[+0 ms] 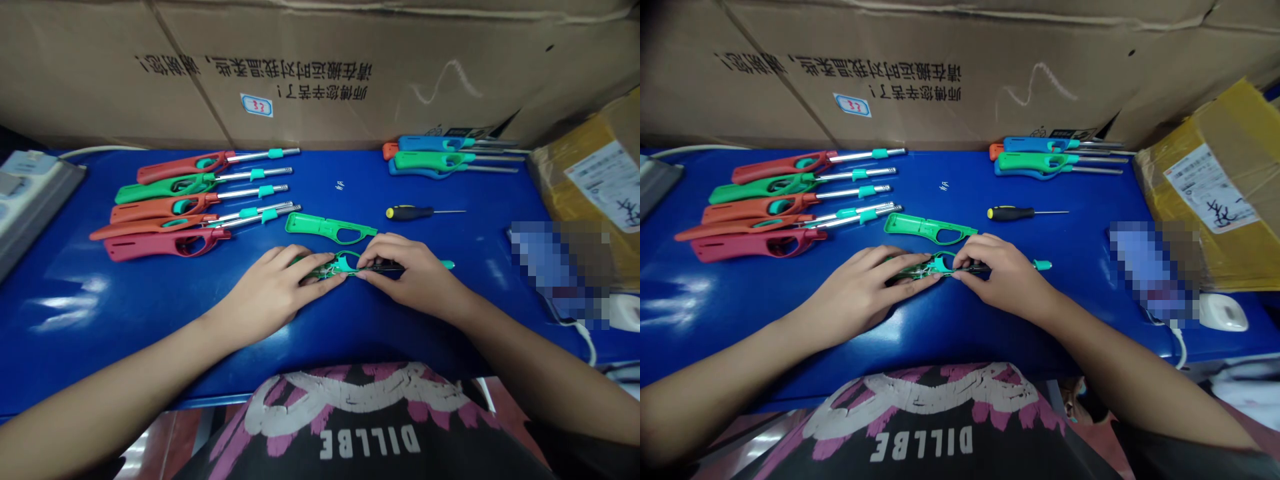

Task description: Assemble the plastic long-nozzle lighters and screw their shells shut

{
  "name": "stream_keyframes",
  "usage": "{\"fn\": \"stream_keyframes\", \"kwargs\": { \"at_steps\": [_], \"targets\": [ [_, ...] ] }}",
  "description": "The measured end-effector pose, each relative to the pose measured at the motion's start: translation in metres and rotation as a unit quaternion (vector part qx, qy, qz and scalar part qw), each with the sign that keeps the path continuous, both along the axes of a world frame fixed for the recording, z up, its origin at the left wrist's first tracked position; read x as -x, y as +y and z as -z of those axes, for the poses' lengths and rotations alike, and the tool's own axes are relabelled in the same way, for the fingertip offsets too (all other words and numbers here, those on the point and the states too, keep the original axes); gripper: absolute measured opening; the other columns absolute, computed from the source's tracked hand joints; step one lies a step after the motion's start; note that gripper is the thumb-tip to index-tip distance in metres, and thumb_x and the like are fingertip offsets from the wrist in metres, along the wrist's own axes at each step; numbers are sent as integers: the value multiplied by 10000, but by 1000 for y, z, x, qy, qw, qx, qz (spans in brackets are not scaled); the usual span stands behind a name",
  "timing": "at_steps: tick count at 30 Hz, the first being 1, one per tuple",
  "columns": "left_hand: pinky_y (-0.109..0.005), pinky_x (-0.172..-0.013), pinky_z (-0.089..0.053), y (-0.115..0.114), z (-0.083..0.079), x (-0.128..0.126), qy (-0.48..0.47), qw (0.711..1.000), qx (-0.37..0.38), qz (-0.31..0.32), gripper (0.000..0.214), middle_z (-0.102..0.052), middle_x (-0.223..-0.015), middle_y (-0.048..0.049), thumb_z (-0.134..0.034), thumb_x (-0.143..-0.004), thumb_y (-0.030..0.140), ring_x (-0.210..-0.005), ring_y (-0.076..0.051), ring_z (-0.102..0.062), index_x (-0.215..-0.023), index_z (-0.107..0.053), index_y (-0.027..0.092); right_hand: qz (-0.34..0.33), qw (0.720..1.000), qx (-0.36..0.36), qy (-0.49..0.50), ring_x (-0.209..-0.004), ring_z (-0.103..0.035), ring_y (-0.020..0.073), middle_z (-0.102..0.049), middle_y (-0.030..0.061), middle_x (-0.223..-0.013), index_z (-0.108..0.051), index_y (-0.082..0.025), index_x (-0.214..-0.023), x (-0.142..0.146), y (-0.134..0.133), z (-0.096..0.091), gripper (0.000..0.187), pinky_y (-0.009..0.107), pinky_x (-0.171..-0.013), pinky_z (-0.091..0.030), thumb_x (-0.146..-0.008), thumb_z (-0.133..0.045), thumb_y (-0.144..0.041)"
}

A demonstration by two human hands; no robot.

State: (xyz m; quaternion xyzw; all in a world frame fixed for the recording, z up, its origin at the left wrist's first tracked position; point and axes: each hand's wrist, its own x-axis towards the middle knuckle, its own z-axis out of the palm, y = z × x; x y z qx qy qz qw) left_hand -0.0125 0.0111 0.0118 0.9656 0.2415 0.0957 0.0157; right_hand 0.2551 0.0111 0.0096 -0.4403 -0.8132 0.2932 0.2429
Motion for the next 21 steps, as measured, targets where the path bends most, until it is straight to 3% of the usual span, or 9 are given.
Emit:
{"fn": "stream_keyframes", "kwargs": {
  "at_steps": [21],
  "targets": [
    [-458, -856, -551, -6, 2, -2, 24, 999, -29, -11, 479, -605, -1415, -108, -472, -1003, 124, -1150, -316, -558, -1459, -539, 253, 44, 998, 46, 27, -784, -620, 148, -686, 14, -852, -700, -210, -842, 7, -2, -1, 34, 293, -724, -499, -858, -705, -180]
  ]
}}
